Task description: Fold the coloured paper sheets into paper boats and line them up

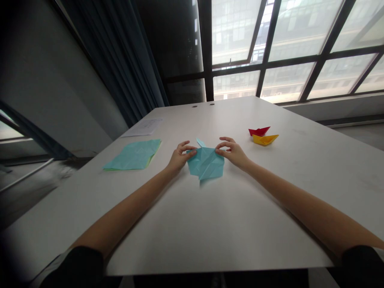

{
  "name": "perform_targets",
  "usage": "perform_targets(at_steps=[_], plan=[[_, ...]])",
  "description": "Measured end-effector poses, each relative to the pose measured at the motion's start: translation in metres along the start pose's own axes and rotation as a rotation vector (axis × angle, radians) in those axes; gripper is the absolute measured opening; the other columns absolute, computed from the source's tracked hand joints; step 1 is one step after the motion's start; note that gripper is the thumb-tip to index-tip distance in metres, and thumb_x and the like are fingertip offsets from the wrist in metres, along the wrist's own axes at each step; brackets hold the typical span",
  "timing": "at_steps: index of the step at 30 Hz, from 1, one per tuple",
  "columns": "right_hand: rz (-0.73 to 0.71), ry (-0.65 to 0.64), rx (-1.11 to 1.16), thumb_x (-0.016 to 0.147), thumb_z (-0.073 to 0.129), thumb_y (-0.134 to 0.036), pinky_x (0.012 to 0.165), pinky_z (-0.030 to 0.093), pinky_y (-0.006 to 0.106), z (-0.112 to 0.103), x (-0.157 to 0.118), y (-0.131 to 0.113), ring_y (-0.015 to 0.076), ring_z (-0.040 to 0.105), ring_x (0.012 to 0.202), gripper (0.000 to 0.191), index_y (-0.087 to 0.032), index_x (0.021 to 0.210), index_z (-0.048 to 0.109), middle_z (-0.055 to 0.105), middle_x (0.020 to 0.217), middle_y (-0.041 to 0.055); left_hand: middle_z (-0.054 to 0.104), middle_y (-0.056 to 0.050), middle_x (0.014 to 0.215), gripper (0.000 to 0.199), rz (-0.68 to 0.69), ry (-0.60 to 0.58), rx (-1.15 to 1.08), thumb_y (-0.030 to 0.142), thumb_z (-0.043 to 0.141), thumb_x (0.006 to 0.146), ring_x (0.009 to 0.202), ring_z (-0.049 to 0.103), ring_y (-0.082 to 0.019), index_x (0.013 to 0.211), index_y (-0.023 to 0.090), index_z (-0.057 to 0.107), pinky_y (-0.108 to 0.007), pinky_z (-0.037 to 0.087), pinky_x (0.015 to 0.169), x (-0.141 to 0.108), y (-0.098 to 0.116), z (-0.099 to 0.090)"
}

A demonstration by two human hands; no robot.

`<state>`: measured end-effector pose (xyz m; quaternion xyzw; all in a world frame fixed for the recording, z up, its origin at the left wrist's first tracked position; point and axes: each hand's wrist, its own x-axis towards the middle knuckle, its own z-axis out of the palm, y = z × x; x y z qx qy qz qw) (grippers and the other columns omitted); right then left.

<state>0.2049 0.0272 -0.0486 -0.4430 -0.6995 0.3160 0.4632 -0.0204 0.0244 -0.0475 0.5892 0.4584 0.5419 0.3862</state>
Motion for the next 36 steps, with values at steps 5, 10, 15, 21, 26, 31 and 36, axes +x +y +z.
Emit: perform_targets(at_steps=[5,10,15,21,26,31,36], plan=[[-0.112,-0.098,0.030,0.072,0.058,-0.048,0.088,0.039,0.042,0.002,-0.002,-0.008,0.0250,0.046,0.112,0.028,-0.020,0.075,0.056,0.046,0.127,0.0086,0.064,-0.006,0.085,0.025,-0.027,-0.217,-0.123,0.037,0.069,0.064,0.081,0.057,-0.018,0.077,0.015,0.066,-0.027,0.043,0.073,-0.004,0.006,0.003],[-0.099,-0.176,0.151,0.077,0.052,-0.050,0.071,0.044,0.032,0.008,-0.007,-0.018,0.0184,0.055,0.085,0.031,-0.020,0.076,0.046,0.059,0.094,0.0068,0.060,0.000,0.068,0.019,-0.052,-0.318,-0.204,0.032,0.066,0.063,0.062,0.051,-0.010,0.072,0.015,0.062,-0.021,0.039,0.061,-0.009,0.014,0.005],[-0.021,-0.189,0.246,0.076,0.054,-0.050,0.046,0.031,0.022,0.009,-0.009,-0.023,0.0085,0.040,0.049,0.031,-0.022,0.079,0.041,0.042,0.055,-0.0069,0.051,0.004,0.058,0.012,-0.133,-0.344,-0.309,0.027,0.061,0.062,0.053,0.043,-0.007,0.066,0.016,0.056,-0.018,0.032,0.052,-0.010,0.016,0.005],[0.050,-0.153,0.259,0.070,0.060,-0.050,0.045,0.033,0.022,0.008,-0.007,-0.024,0.0094,0.045,0.049,0.037,-0.022,0.091,0.047,0.053,0.059,-0.0048,0.045,0.006,0.053,0.016,-0.294,-0.347,-0.402,0.028,0.061,0.059,0.048,0.040,-0.007,0.067,0.017,0.053,-0.018,0.028,0.046,-0.014,0.022,0.009],[-0.039,-0.120,0.157,0.073,0.056,-0.046,0.059,0.043,0.028,0.009,-0.007,-0.023,0.0154,0.055,0.069,0.028,-0.019,0.083,0.057,0.061,0.080,0.0036,0.056,0.004,0.063,0.026,-0.316,-0.412,-0.417,0.030,0.068,0.059,0.052,0.048,-0.007,0.078,0.017,0.054,-0.018,0.033,0.050,-0.016,0.021,0.010],[-0.086,-0.128,0.003,0.069,0.062,-0.044,0.069,0.046,0.033,0.010,-0.010,-0.026,0.0200,0.057,0.080,0.030,-0.020,0.086,0.062,0.064,0.087,0.0048,0.063,0.000,0.076,0.039,-0.268,-0.509,-0.442,0.033,0.075,0.057,0.064,0.057,-0.011,0.087,0.017,0.055,-0.022,0.040,0.063,-0.017,0.016,0.011],[-0.136,-0.083,-0.180,0.065,0.066,-0.045,0.078,0.045,0.037,0.011,-0.012,-0.029,0.0232,0.055,0.092,0.046,-0.024,0.105,0.058,0.061,0.104,0.0059,0.063,-0.001,0.078,0.042,-0.263,-0.517,-0.442,0.036,0.076,0.056,0.065,0.058,-0.012,0.087,0.017,0.055,-0.023,0.041,0.063,-0.016,0.016,0.010]])
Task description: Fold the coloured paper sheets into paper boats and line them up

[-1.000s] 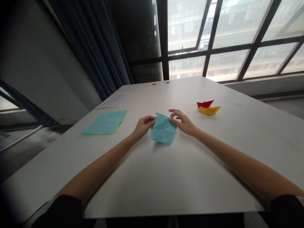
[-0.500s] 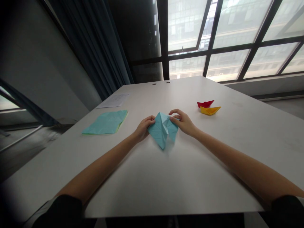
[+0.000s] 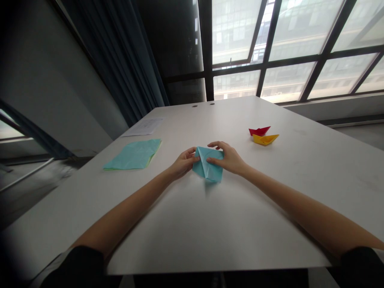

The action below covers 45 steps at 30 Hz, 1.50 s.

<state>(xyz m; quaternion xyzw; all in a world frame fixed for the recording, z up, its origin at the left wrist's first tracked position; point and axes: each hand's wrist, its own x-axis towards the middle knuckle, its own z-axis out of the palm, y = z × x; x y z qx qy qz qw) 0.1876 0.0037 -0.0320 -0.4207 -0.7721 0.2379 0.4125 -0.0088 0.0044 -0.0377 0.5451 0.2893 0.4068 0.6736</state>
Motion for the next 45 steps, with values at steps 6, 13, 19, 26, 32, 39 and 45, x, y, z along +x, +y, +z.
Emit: perform_targets(at_steps=[6,13,19,26,32,39,45], plan=[[0.102,-0.072,0.002,0.066,0.064,-0.047,0.071,0.046,0.032,0.002,0.002,0.008,0.0189,0.058,0.076,0.037,-0.020,0.092,0.062,0.065,0.080,0.0037,0.058,0.001,0.067,0.042,-0.044,0.100,0.058,0.051,0.069,0.061,0.057,0.052,-0.009,0.080,0.016,0.058,-0.019,0.038,0.055,0.001,0.001,0.001],[0.173,-0.084,0.017,0.068,0.062,-0.043,0.055,0.043,0.026,0.005,0.001,0.007,0.0143,0.054,0.061,0.030,-0.018,0.084,0.060,0.058,0.064,-0.0004,0.056,0.001,0.072,0.049,-0.107,0.165,0.259,0.059,0.060,0.064,0.062,0.053,-0.009,0.087,0.016,0.057,-0.019,0.039,0.055,0.001,0.005,0.000],[0.216,-0.084,0.136,0.066,0.065,-0.042,0.055,0.044,0.025,0.006,0.003,0.007,0.0132,0.053,0.063,0.031,-0.016,0.082,0.059,0.055,0.066,-0.0006,0.057,0.001,0.067,0.028,-0.166,0.184,0.302,0.023,0.065,0.059,0.054,0.051,-0.007,0.084,0.014,0.058,-0.017,0.035,0.049,0.004,0.002,-0.004],[0.393,-0.296,0.412,0.061,0.073,-0.036,0.062,0.049,0.027,-0.004,0.002,0.014,0.0149,0.058,0.072,0.061,-0.019,0.115,0.050,0.062,0.084,0.0034,0.061,-0.001,0.068,0.023,-0.065,0.226,0.213,0.013,0.063,0.058,0.059,0.055,-0.009,0.081,0.012,0.058,-0.019,0.040,0.057,0.006,-0.007,-0.009],[0.362,-0.357,0.481,0.062,0.072,-0.026,0.063,0.049,0.027,-0.003,0.000,0.023,0.0130,0.057,0.069,0.063,-0.019,0.119,0.044,0.059,0.079,-0.0001,0.054,0.003,0.060,0.015,-0.140,0.379,0.199,0.012,0.059,0.057,0.050,0.050,-0.006,0.071,0.015,0.055,-0.018,0.038,0.049,0.006,-0.004,-0.011],[0.259,-0.421,0.285,0.067,0.066,-0.021,0.056,0.046,0.025,-0.004,-0.002,0.016,0.0118,0.053,0.065,0.066,-0.024,0.126,0.037,0.053,0.074,-0.0031,0.062,-0.003,0.072,0.034,-0.154,0.270,0.234,0.036,0.075,0.053,0.061,0.056,-0.011,0.073,0.012,0.061,-0.024,0.044,0.057,0.004,-0.004,-0.011],[0.323,-0.482,0.442,0.063,0.072,-0.027,0.062,0.049,0.029,-0.003,-0.004,0.014,0.0162,0.059,0.073,0.082,-0.024,0.130,0.024,0.061,0.082,0.0003,0.060,-0.001,0.069,0.039,0.001,0.388,0.039,0.037,0.078,0.049,0.061,0.055,-0.010,0.069,0.013,0.054,-0.026,0.047,0.062,0.007,-0.008,-0.010]])
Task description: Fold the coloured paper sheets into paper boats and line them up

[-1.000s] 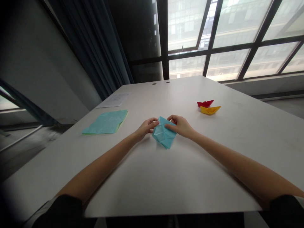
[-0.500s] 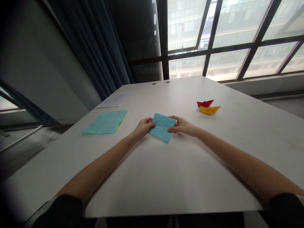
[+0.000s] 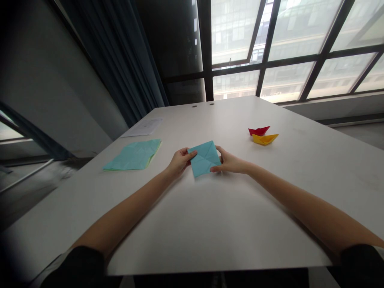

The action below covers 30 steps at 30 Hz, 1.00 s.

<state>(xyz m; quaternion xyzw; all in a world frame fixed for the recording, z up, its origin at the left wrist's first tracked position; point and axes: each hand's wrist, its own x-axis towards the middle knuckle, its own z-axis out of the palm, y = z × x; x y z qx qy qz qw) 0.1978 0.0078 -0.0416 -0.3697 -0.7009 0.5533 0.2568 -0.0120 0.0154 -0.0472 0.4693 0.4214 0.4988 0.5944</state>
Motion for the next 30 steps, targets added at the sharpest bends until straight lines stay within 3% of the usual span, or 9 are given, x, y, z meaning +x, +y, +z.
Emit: perform_targets(at_steps=[4,8,11,14,16,20,24,27,30], plan=[[0.038,0.139,0.069,0.064,0.071,-0.023,0.061,0.050,0.028,-0.001,0.003,-0.002,0.0140,0.059,0.065,0.082,-0.023,0.131,0.024,0.060,0.070,-0.0029,0.054,0.002,0.060,0.026,-0.029,0.095,0.091,0.031,0.069,0.056,0.054,0.052,-0.008,0.063,0.015,0.050,-0.021,0.044,0.053,0.001,0.001,-0.003],[0.036,0.384,0.298,0.067,0.068,-0.021,0.064,0.051,0.027,-0.007,0.008,0.002,0.0108,0.057,0.060,0.066,-0.021,0.123,0.032,0.052,0.058,-0.0082,0.047,0.003,0.051,0.016,-0.008,0.058,0.492,0.024,0.057,0.063,0.046,0.042,-0.007,0.054,0.015,0.047,-0.019,0.033,0.044,0.003,-0.003,-0.008],[0.027,0.403,0.322,0.067,0.067,-0.021,0.065,0.052,0.027,-0.013,0.009,0.008,0.0098,0.056,0.060,0.059,-0.023,0.116,0.035,0.049,0.058,-0.0097,0.052,0.002,0.062,0.011,0.156,0.073,0.753,0.024,0.057,0.064,0.054,0.045,-0.009,0.071,0.015,0.056,-0.022,0.038,0.052,0.004,-0.007,-0.011],[0.040,0.346,0.189,0.067,0.067,-0.021,0.061,0.053,0.028,-0.017,0.009,0.013,0.0096,0.055,0.057,0.060,-0.025,0.115,0.032,0.050,0.061,-0.0098,0.054,-0.004,0.087,0.036,0.424,0.223,0.933,0.024,0.059,0.066,0.073,0.051,-0.014,0.101,0.016,0.051,-0.027,0.043,0.067,0.000,-0.005,-0.011],[0.034,0.306,0.084,0.067,0.066,-0.022,0.058,0.052,0.028,-0.019,0.010,0.017,0.0097,0.055,0.056,0.062,-0.025,0.118,0.030,0.051,0.063,-0.0087,0.052,-0.007,0.097,0.038,0.585,0.243,1.092,0.022,0.057,0.070,0.087,0.049,-0.018,0.106,0.016,0.047,-0.031,0.042,0.077,-0.006,-0.001,-0.009],[-0.009,0.264,-0.157,0.070,0.062,-0.024,0.056,0.050,0.028,-0.020,0.013,0.026,0.0112,0.055,0.057,0.061,-0.023,0.122,0.029,0.056,0.070,-0.0044,0.052,-0.008,0.106,0.022,0.732,-0.062,1.443,0.017,0.051,0.077,0.102,0.044,-0.022,0.099,0.020,0.055,-0.037,0.035,0.089,-0.016,0.003,-0.003],[-0.151,0.384,-0.463,0.076,0.055,-0.024,0.067,0.049,0.031,-0.019,0.013,0.027,0.0155,0.058,0.080,0.046,-0.022,0.119,0.039,0.057,0.105,0.0078,0.055,-0.007,0.109,0.019,0.751,-0.445,1.469,0.020,0.049,0.081,0.103,0.047,-0.021,0.095,0.023,0.061,-0.036,0.035,0.090,-0.019,-0.001,0.000],[-0.271,0.417,-0.689,0.077,0.053,-0.023,0.075,0.047,0.034,-0.015,0.010,0.020,0.0189,0.055,0.090,0.032,-0.019,0.108,0.053,0.054,0.109,0.0103,0.060,-0.007,0.102,0.022,0.654,-0.486,1.420,0.023,0.046,0.083,0.095,0.053,-0.019,0.098,0.022,0.062,-0.033,0.038,0.087,-0.018,-0.004,-0.001],[-0.361,0.337,-0.891,0.078,0.053,-0.025,0.082,0.042,0.036,-0.009,0.007,0.014,0.0204,0.053,0.090,0.019,-0.020,0.094,0.062,0.058,0.098,0.0087,0.061,-0.007,0.098,0.023,0.559,-0.342,1.515,0.027,0.045,0.083,0.093,0.054,-0.021,0.097,0.021,0.062,-0.033,0.040,0.084,-0.018,-0.006,-0.001]])
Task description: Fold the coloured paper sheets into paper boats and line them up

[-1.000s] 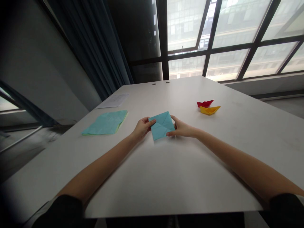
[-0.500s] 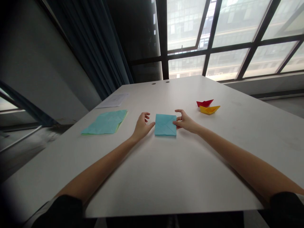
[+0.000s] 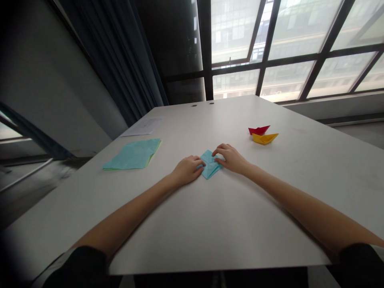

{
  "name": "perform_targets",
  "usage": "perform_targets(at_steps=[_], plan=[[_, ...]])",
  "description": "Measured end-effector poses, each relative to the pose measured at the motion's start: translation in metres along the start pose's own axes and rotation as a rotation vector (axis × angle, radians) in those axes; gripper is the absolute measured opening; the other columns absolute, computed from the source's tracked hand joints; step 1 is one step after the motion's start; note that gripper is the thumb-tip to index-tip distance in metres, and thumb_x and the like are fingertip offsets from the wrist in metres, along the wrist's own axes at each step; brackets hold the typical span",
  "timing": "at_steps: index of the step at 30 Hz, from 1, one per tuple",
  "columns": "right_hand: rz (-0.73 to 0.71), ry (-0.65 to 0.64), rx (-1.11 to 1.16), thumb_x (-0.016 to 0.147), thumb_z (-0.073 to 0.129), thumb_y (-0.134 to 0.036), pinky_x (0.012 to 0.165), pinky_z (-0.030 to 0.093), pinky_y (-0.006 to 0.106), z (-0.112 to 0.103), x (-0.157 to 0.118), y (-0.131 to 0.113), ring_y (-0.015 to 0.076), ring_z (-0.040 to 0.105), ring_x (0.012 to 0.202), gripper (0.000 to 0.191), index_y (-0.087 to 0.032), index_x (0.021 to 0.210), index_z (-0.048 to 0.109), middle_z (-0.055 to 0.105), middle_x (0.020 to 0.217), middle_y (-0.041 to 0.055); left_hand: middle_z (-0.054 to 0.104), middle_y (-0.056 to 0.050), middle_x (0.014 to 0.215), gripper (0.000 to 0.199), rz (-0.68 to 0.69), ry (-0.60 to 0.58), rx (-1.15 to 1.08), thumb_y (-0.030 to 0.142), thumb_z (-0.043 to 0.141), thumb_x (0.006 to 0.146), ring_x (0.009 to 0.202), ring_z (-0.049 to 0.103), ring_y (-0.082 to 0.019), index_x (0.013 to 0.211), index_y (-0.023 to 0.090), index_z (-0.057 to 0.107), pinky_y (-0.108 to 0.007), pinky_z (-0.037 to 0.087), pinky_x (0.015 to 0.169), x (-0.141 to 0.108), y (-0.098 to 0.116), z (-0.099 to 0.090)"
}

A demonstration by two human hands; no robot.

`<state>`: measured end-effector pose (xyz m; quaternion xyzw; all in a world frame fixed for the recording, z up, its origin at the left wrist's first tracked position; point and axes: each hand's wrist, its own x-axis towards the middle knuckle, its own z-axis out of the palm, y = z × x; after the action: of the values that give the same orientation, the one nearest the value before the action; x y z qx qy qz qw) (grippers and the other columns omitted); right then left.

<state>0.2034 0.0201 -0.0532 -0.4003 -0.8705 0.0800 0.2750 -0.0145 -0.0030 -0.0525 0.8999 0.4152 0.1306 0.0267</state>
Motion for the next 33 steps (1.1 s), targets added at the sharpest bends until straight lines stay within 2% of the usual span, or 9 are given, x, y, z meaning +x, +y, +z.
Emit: perform_targets(at_steps=[2,6,10,14,18,22,28,30,33], plan=[[-0.050,-0.049,-0.070,0.080,0.052,-0.026,0.083,0.039,0.037,0.001,-0.001,-0.006,0.0209,0.053,0.089,0.017,-0.022,0.089,0.065,0.060,0.094,0.0077,0.060,-0.008,0.098,0.024,-0.087,0.018,0.081,0.029,0.043,0.084,0.092,0.054,-0.022,0.096,0.021,0.062,-0.034,0.041,0.082,0.000,0.001,0.001],[-0.035,-0.114,-0.103,0.082,0.050,-0.030,0.080,0.036,0.034,0.008,-0.004,-0.013,0.0202,0.054,0.087,0.018,-0.022,0.086,0.066,0.064,0.089,0.0063,0.059,-0.009,0.099,0.027,-0.186,0.039,0.127,0.037,0.044,0.083,0.094,0.052,-0.023,0.099,0.020,0.059,-0.034,0.041,0.080,0.000,0.006,0.005],[0.035,-0.111,-0.146,0.081,0.051,-0.037,0.077,0.035,0.033,0.014,-0.004,-0.018,0.0191,0.057,0.082,0.021,-0.021,0.082,0.064,0.065,0.083,0.0050,0.057,-0.010,0.103,0.040,-0.220,0.072,0.093,0.050,0.046,0.079,0.097,0.051,-0.026,0.102,0.019,0.055,-0.037,0.040,0.081,-0.001,0.010,0.009],[0.086,-0.083,-0.179,0.078,0.054,-0.039,0.077,0.035,0.032,0.016,-0.003,-0.020,0.0192,0.057,0.082,0.021,-0.021,0.080,0.064,0.065,0.082,0.0052,0.057,-0.011,0.105,0.044,-0.239,0.082,0.064,0.054,0.047,0.078,0.099,0.050,-0.027,0.104,0.020,0.054,-0.038,0.039,0.082,-0.001,0.011,0.010],[0.152,-0.063,-0.210,0.080,0.052,-0.037,0.073,0.035,0.030,0.014,-0.003,-0.016,0.0185,0.056,0.079,0.020,-0.020,0.080,0.063,0.065,0.081,0.0048,0.058,-0.011,0.106,0.041,-0.245,0.092,0.038,0.051,0.049,0.078,0.100,0.050,-0.027,0.103,0.019,0.055,-0.039,0.037,0.084,-0.001,0.009,0.011],[0.225,-0.027,-0.223,0.080,0.050,-0.037,0.069,0.036,0.029,0.015,-0.005,-0.006,0.0175,0.055,0.075,0.021,-0.020,0.077,0.062,0.064,0.078,0.0041,0.061,-0.008,0.102,0.030,-0.240,0.121,0.032,0.041,0.047,0.082,0.098,0.052,-0.024,0.100,0.019,0.058,-0.037,0.037,0.084,0.000,0.004,0.014],[0.246,0.004,-0.232,0.082,0.048,-0.037,0.072,0.036,0.030,0.019,-0.010,-0.002,0.0185,0.055,0.078,0.022,-0.020,0.076,0.062,0.064,0.079,0.0051,0.063,-0.007,0.098,0.024,-0.269,0.099,0.042,0.028,0.042,0.086,0.094,0.053,-0.020,0.093,0.021,0.064,-0.033,0.037,0.084,0.000,-0.008,0.010],[0.248,0.016,-0.237,0.082,0.048,-0.036,0.075,0.037,0.032,0.021,-0.012,-0.002,0.0205,0.054,0.083,0.022,-0.020,0.081,0.063,0.064,0.085,0.0060,0.063,-0.007,0.099,0.024,-0.294,0.111,0.058,0.029,0.043,0.085,0.095,0.052,-0.020,0.093,0.020,0.064,-0.034,0.037,0.084,0.000,-0.011,0.009],[0.261,0.059,-0.241,0.081,0.049,-0.037,0.081,0.037,0.036,0.024,-0.012,0.001,0.0250,0.051,0.097,0.030,-0.021,0.103,0.061,0.062,0.104,0.0088,0.061,-0.009,0.104,0.026,-0.333,0.150,0.086,0.032,0.046,0.084,0.099,0.050,-0.022,0.101,0.019,0.061,-0.035,0.036,0.085,-0.001,-0.016,0.011]])
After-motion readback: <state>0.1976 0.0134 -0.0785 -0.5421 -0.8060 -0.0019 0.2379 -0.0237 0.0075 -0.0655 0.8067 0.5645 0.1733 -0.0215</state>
